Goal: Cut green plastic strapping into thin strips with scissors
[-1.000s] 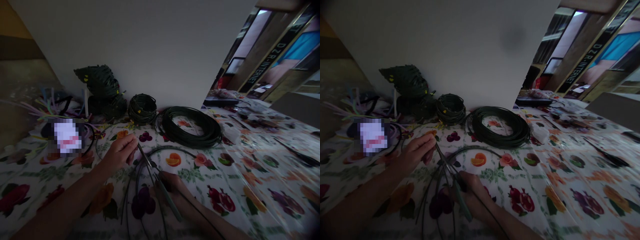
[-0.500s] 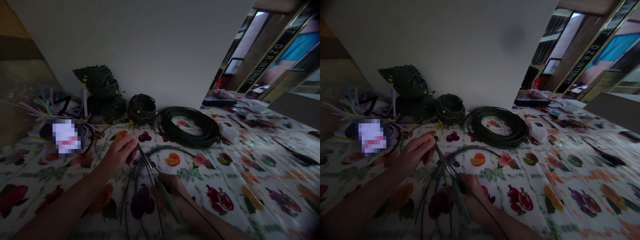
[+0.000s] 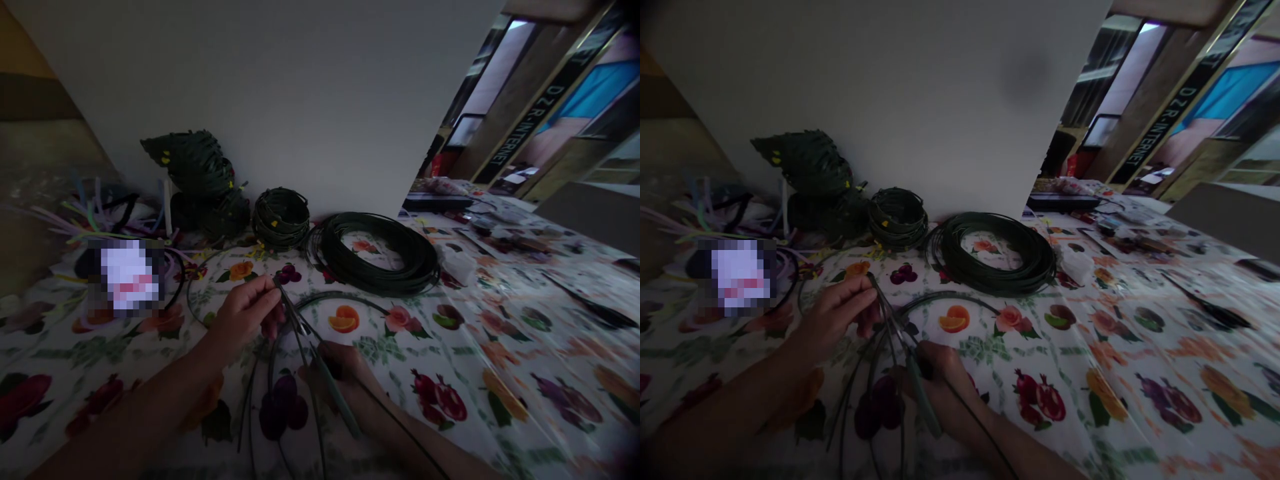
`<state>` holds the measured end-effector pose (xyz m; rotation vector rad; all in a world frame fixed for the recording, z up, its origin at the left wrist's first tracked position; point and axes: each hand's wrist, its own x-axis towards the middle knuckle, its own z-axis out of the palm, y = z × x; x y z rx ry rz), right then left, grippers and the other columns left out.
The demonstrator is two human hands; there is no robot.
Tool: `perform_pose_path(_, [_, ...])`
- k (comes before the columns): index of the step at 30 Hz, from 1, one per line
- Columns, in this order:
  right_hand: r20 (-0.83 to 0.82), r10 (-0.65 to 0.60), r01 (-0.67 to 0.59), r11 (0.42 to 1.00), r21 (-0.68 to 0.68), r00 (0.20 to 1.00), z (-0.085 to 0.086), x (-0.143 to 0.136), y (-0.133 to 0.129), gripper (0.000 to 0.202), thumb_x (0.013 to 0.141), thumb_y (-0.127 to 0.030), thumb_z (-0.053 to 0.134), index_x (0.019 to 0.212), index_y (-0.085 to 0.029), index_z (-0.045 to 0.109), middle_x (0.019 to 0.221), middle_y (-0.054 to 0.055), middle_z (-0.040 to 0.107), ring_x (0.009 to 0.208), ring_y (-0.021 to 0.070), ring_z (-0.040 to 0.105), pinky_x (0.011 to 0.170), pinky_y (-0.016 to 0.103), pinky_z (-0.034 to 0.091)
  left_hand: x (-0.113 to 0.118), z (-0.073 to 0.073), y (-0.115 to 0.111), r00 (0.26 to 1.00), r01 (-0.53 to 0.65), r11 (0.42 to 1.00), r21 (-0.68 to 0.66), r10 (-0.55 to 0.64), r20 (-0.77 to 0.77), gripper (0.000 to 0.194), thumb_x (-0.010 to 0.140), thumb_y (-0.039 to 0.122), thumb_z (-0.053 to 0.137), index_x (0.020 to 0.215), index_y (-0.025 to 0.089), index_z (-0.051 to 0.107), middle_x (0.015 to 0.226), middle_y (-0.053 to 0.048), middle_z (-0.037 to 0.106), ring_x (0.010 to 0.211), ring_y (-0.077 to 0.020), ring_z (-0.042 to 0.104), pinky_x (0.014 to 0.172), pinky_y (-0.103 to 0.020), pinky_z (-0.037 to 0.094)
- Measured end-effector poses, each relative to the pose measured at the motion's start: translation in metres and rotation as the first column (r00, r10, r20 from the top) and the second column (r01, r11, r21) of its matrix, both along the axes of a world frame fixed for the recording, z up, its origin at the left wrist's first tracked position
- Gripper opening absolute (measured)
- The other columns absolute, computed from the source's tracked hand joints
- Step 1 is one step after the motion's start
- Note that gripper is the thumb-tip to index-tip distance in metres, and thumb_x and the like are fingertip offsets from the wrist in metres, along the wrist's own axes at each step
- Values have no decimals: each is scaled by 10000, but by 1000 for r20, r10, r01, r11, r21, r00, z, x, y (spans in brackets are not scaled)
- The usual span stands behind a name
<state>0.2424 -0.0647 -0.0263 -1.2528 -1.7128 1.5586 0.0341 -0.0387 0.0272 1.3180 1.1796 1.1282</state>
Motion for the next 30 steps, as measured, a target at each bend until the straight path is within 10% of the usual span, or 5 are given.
perform_pose_path(30, [14, 8, -8, 1000, 29, 1000, 3, 1, 5, 259, 860, -344, 594, 695, -183, 477, 606, -42, 427, 555, 100, 367, 493, 240, 283, 26, -17, -8, 907, 97, 942, -322, 49, 418, 200, 779, 268, 666, 663, 162, 543, 513, 42, 542, 370, -49, 444, 384, -180, 312])
